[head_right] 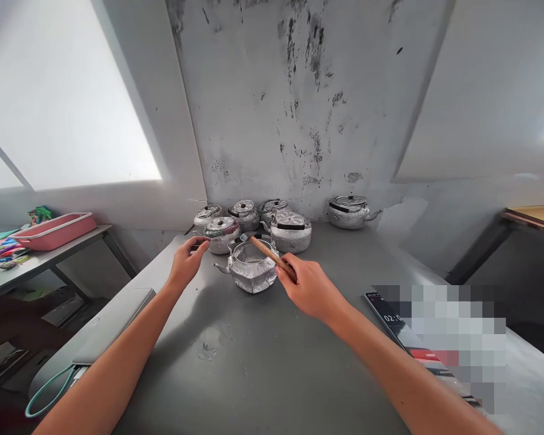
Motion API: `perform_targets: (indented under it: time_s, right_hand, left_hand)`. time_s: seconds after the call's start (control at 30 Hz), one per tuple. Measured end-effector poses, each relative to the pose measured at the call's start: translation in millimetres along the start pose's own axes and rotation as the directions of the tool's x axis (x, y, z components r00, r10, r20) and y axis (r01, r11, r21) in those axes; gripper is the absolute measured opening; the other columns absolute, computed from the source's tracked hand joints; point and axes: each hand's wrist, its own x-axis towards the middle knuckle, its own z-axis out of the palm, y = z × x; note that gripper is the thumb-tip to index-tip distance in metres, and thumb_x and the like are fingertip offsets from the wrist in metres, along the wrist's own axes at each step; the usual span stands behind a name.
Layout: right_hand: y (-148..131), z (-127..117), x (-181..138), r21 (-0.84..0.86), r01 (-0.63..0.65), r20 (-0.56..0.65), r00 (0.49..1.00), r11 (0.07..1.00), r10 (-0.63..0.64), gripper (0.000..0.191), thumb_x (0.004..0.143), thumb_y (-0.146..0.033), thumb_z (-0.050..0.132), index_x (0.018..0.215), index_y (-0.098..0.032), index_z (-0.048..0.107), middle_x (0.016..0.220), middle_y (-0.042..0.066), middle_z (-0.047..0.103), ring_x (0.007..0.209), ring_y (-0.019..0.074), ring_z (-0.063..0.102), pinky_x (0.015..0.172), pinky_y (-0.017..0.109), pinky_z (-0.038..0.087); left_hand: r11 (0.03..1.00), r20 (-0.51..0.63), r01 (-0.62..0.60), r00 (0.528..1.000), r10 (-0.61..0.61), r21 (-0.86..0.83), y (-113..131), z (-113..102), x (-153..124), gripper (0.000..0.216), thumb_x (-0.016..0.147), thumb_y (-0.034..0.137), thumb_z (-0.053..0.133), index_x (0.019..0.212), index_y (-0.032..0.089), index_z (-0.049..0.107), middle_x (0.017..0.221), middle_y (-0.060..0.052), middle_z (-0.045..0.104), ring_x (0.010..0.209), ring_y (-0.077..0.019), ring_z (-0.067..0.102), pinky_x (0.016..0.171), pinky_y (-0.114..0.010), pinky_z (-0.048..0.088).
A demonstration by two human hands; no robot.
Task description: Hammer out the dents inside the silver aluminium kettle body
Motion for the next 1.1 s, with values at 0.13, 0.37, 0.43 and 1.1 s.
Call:
perform_targets:
  time_s: [0.13, 0.37, 0.43, 1.1]
  right_hand:
    - [-3.6, -14.7, -0.5, -0.034, 0.008, -0.028, 1.000, 0.999, -0.009, 0.029, 0.097, -0.043, 0.045, 0.075, -0.025, 0.041, 0.060, -0.006, 0.040, 0.055, 0.0139, 0.034, 0.055, 0.027, 0.027]
    - [11.1, -37.3, 7.2, -0.056, -0.096, -0.069, 0.993, 0.994, 0.092, 0.026, 0.096, -0.045, 0.047, 0.079, -0.026, 0.045, 0.060, -0.005, 0.042, 0.053, 0.0143, 0.036, 0.055, 0.028, 0.028]
    - [21.4, -45.5, 11.0, -0.039, -0.153, -0.043, 0.988, 0.987, 0.151, 0.027, 0.095, -0.046, 0.047, 0.079, -0.026, 0.045, 0.062, -0.005, 0.047, 0.053, 0.0140, 0.039, 0.054, 0.027, 0.030]
    - [100.9, -89.7, -12.2, 0.161, -0.726, 0.322, 0.679, 0.669, 0.659, 0.022, 0.090, -0.046, 0.052, 0.095, -0.024, 0.048, 0.098, 0.019, 0.071, 0.088, 0.0295, 0.073, 0.066, 0.037, 0.054]
  left_hand:
    - [0.998, -0.024, -0.027, 0.999, 0.028, 0.061, -12.2, -2.0, 11.1, 0.039, 0.085, 0.042, 0.060, 0.118, 0.024, 0.066, 0.111, -0.009, 0.061, 0.092, -0.0208, 0.063, 0.076, -0.032, 0.052]
    - [0.876, 0.129, -0.273, 0.962, 0.241, 0.399, -21.2, 4.5, 37.9, 0.068, 0.077, 0.042, 0.071, 0.141, 0.035, 0.050, 0.151, -0.010, 0.033, 0.137, -0.0385, 0.036, 0.109, -0.053, 0.036]
    - [0.842, 0.199, -0.321, 0.945, 0.258, 0.433, -24.8, 11.4, 44.7, 0.066, 0.077, 0.043, 0.072, 0.139, 0.034, 0.051, 0.153, -0.009, 0.034, 0.138, -0.0385, 0.035, 0.110, -0.054, 0.036]
    - [0.923, 0.142, -0.315, 0.947, 0.289, 0.220, -29.1, 31.5, 49.4, 0.025, 0.085, 0.031, 0.063, 0.108, 0.022, 0.066, 0.127, -0.010, 0.057, 0.115, -0.0280, 0.059, 0.098, -0.040, 0.048]
